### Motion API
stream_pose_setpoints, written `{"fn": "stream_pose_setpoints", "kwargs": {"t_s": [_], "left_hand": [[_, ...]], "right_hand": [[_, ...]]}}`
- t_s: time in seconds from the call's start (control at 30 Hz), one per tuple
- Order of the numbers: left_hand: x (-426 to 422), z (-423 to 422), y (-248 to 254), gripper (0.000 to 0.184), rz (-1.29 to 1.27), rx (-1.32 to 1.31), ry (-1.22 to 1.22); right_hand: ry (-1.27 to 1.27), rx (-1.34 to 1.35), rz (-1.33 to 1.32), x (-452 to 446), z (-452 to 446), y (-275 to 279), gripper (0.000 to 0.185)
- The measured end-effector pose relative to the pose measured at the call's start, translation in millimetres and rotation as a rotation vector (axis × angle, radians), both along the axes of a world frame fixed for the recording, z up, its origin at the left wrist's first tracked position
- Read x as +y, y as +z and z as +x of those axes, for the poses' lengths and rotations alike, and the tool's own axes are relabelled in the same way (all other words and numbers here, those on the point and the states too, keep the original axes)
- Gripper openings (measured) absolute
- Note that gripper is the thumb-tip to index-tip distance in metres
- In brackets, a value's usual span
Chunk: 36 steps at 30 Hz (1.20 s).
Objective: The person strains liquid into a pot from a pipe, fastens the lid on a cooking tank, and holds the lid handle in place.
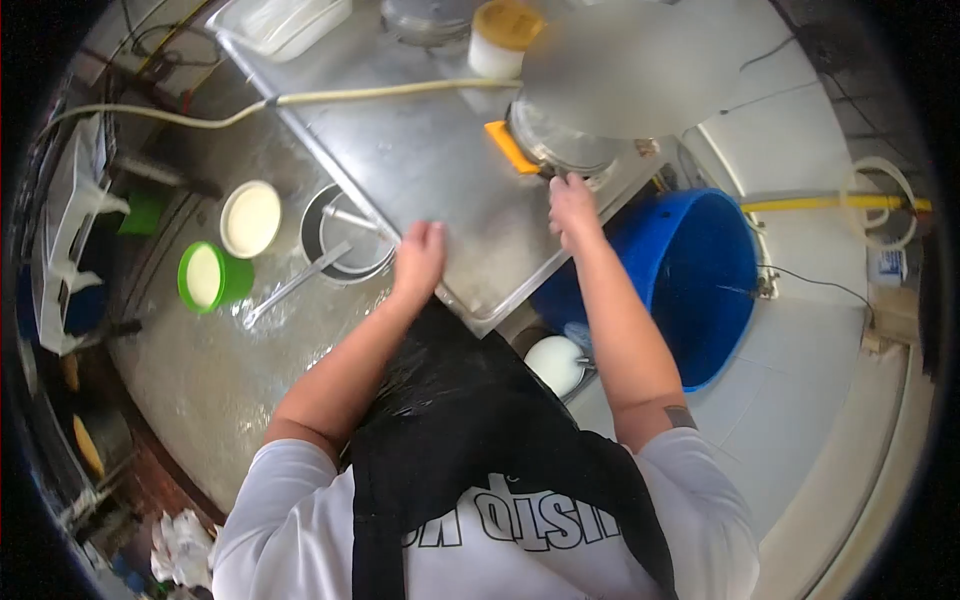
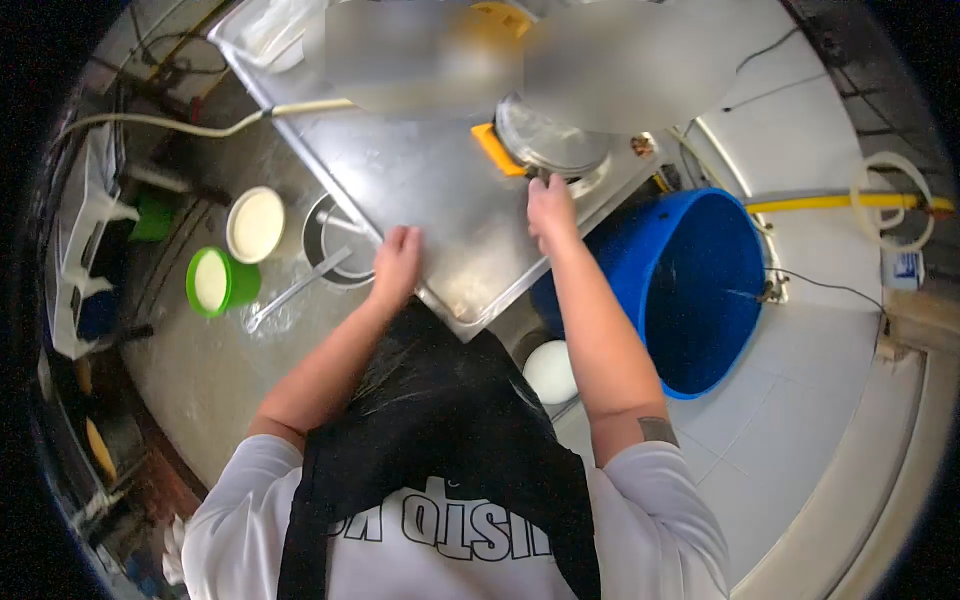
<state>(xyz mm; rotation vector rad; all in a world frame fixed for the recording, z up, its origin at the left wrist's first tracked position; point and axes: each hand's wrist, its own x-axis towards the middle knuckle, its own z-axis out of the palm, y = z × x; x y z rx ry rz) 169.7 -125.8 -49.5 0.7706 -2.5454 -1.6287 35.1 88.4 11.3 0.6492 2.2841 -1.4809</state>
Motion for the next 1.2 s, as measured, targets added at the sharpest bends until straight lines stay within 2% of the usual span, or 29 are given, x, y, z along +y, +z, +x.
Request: {"fn": "stream_pose_setpoints", "kwargs": {"t_s": [0.03, 0.07, 0.1, 0.17, 0.23, 0.27, 0.37, 0.47, 0.5, 0.57, 0.63, 0.67, 0.73, 0.8, 0.87, 0.9, 0.93, 0.97, 1.0, 1.03, 1.13, 1.2], "left_hand": [[19, -21, -20, 0.039, 0.225, -0.004, -0.141], [37, -42, 34, 0.04, 0.574, -0.215, -0.236], [56, -64, 42, 0.044, 0.864, -0.258, -0.266], [87, -108, 77, 0.046, 1.117, -0.495, -0.276], [122, -141, 71, 0.047, 1.36, -0.571, -0.203], [148, -156, 55, 0.033, 1.32, -0.576, -0.077], [204, -161, 14, 0.016, 1.307, -0.504, -0.034], [233, -151, -39, 0.009, 1.309, -0.379, -0.169], [236, -153, -80, 0.009, 1.444, -0.305, -0.272], [193, -152, -84, 0.01, 1.455, -0.291, -0.477], [134, -157, 41, 0.018, 1.365, -0.666, -0.178], [135, -157, 42, 0.018, 1.353, -0.672, -0.181], [138, -156, 44, 0.019, 1.173, -0.59, -0.275], [141, -161, 45, 0.014, 1.18, -0.632, -0.197], [148, -160, 66, 0.012, 0.784, -0.63, -0.209], [142, -162, 92, 0.018, 0.326, -0.605, -0.543], [149, -158, 82, 0.018, 0.317, -0.599, -0.533], [157, -153, 64, 0.021, -0.001, -0.483, -0.553], [163, -151, 54, 0.024, -0.316, -0.365, -0.561], [165, -153, 78, 0.031, -0.307, -0.444, -0.55], [177, -146, 88, 0.035, -0.447, -0.431, -0.477], [180, -146, 89, 0.03, -0.459, -0.458, -0.473]], "right_hand": [[-0.019, 0.018, 0.005, 7, 7, 7, 0.027], [-0.001, 0.05, -0.144, 14, 15, 11, 0.028], [0.027, 0.085, -0.29, 19, 20, 12, 0.03], [0.069, 0.063, -0.092, 53, 29, 5, 0.029], [-0.058, 0.118, -0.116, 64, 44, 32, 0.029], [-0.082, 0.134, -0.058, 77, 48, 36, 0.03], [-0.156, 0.157, 0.025, 121, 48, 39, 0.03], [-0.199, 0.121, 0.038, 131, 30, 36, 0.029], [-0.17, 0.132, 0.036, 132, 21, 31, 0.028], [-0.14, 0.134, 0.026, 132, 2, 25, 0.028], [-0.015, 0.202, -0.009, 133, -16, 25, 0.028], [-0.025, 0.202, -0.018, 134, -25, 19, 0.028], [0.036, 0.22, 0.006, 138, -39, 12, 0.027], [0.056, 0.193, 0.013, 147, -59, 1, 0.03], [0.364, 0.464, 0.323, 161, -83, -31, 0.034], [0.408, 0.505, 0.382, 151, -97, -16, 0.038], [0.472, 0.45, 0.461, 145, -120, -14, 0.04], [0.535, 0.398, 0.54, 138, -151, -14, 0.042], [0.573, 0.503, 0.63, 129, -184, -15, 0.048], [0.609, 0.605, 0.721, 119, -216, -16, 0.056], [0.617, 0.786, 0.924, 89, -301, 7, 0.068], [0.611, 0.85, 0.979, 78, -347, 0, 0.07]]}}
